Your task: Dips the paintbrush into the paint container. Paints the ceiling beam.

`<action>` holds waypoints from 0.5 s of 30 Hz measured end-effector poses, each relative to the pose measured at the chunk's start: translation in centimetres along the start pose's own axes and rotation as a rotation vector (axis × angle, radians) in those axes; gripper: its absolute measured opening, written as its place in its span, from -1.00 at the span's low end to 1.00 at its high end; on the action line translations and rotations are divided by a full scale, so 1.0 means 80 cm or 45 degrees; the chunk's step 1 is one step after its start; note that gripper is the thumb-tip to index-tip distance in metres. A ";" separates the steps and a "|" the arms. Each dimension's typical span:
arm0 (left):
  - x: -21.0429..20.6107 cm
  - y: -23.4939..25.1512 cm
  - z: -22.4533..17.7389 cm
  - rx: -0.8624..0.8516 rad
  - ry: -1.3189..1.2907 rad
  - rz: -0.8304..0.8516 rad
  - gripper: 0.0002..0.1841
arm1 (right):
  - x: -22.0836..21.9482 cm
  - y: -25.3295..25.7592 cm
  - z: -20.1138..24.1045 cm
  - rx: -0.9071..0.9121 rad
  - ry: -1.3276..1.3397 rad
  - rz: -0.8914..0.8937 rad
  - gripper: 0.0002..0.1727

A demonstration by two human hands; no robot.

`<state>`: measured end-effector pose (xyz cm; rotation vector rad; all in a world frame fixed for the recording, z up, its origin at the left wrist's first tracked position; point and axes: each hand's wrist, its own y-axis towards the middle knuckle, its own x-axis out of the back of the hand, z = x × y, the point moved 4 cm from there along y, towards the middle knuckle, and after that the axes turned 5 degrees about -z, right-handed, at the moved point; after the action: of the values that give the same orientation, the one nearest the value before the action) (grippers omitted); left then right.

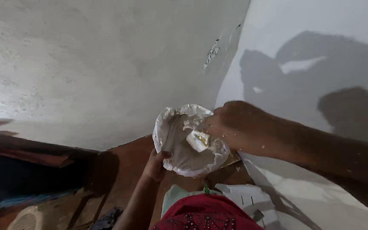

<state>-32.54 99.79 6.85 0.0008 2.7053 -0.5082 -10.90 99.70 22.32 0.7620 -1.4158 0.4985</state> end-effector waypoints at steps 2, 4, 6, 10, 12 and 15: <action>-0.016 0.015 -0.003 0.016 0.019 -0.008 -0.57 | 0.019 0.001 -0.028 -0.033 -0.093 -0.012 -0.88; -0.026 0.032 -0.009 0.031 0.035 -0.003 -0.58 | 0.039 -0.001 -0.057 -0.067 -0.134 -0.023 -0.88; -0.032 0.049 -0.018 0.045 0.058 0.012 -0.56 | 0.054 -0.006 -0.087 -0.086 -0.112 -0.052 -0.91; -0.045 0.085 -0.048 0.059 0.131 0.025 -0.59 | 0.075 -0.005 -0.145 -0.216 -0.092 0.006 -0.87; -0.050 0.106 -0.065 0.054 0.186 0.053 -0.59 | 0.087 0.001 -0.160 -0.251 -0.149 0.019 -0.86; -0.054 0.141 -0.086 0.037 0.217 0.145 -0.56 | 0.099 0.016 -0.164 -0.305 -0.254 0.059 -0.84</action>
<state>-30.29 113.07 10.48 0.2146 2.8424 -0.5351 -1.88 109.11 30.52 0.5988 -1.6475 0.2865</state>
